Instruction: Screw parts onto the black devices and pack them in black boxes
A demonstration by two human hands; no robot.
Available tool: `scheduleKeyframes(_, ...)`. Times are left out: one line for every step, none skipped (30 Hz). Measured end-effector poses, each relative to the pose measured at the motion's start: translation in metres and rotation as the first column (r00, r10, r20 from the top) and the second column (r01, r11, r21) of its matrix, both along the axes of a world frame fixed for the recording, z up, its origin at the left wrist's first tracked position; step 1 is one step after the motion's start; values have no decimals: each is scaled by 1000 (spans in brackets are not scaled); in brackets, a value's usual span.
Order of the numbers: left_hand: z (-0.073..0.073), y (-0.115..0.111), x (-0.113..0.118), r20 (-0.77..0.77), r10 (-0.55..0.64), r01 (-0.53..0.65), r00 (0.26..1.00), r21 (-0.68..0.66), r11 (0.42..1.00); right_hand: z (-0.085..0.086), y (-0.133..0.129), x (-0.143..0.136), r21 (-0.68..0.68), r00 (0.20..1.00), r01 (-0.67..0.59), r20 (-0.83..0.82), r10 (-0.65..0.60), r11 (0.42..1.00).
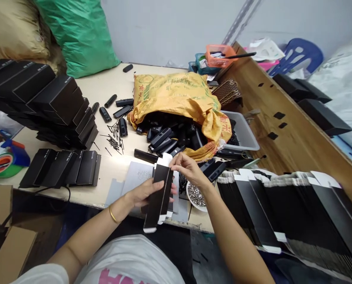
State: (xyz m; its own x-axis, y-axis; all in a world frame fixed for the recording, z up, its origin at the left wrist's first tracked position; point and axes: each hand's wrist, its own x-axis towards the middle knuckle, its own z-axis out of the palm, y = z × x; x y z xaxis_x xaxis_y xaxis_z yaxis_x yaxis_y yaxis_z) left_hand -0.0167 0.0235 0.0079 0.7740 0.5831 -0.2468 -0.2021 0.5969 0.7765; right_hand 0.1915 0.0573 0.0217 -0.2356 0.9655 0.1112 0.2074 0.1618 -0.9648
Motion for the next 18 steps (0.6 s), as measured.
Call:
scheduleKeyframes(3,-1,0,52,5,-1,999,-76,997,0,-4,-3,-24,995,9,-103,-11,1000)
scheduleKeyframes(5,-3,1,66,58,-50,996,-119,992,0,-7,-7,-37,984,43,-173,-48,998)
scheduleKeyframes(6,-4,1,60,124,-115,990,-139,984,-1,-11,-13,-37,973,101,-206,-107,994)
scheduleKeyframes(6,-5,2,47,178,-169,983,-148,974,-4,-15,-19,-27,964,171,-200,-173,985)
scheduleKeyframes(5,-5,2,38,215,-207,976,-147,967,-6,-19,-26,-12,957,242,-162,-241,970)
scheduleKeyframes(5,-5,1,34,233,-226,972,-139,964,-9,-24,-34,1,946,310,-107,-308,951)
scheduleKeyframes(5,-5,1,31,237,-231,971,-127,965,-12,-29,-43,7,931,363,-55,-362,932)
scheduleKeyframes(4,-4,0,21,233,-229,972,-118,966,-15,-34,-51,-7,917,399,-22,-399,917)
scheduleKeyframes(3,-3,-1,5,225,-223,974,-111,969,-18,-38,-59,-49,907,419,-10,-420,906)
scheduleKeyframes(2,-2,-1,-16,218,-219,976,-101,971,-21,-42,-66,-109,899,432,-24,-436,895)
scheduleKeyframes(0,-1,-1,-38,217,-220,975,-88,972,-24,-44,-73,-165,888,443,-56,-456,881)
scheduleKeyframes(-1,0,-2,-59,223,-227,973,-73,971,-26,-45,-77,-206,873,452,-97,-478,868)
scheduleKeyframes(-3,0,-2,-80,238,-243,968,-58,968,-27,-45,-81,-229,854,462,-144,-499,857)
scheduleKeyframes(-5,1,-3,-100,256,-261,962,-50,964,-28,-45,-83,-237,834,471,-193,-516,850)
scheduleKeyframes(-7,0,-4,-119,266,-274,956,-52,960,-29,-43,-84,-244,821,467,-237,-519,850)
scheduleKeyframes(-8,0,-5,-133,267,-276,954,-57,959,-29,-41,-84,-262,818,445,-271,-508,856)
scheduleKeyframes(-9,-1,-6,-140,268,-278,953,-59,959,-28,-39,-84,-294,820,410,-296,-490,863)
scheduleKeyframes(-10,-2,-8,-140,274,-283,952,-51,958,-27,-36,-84,-335,823,371,-313,-474,866)
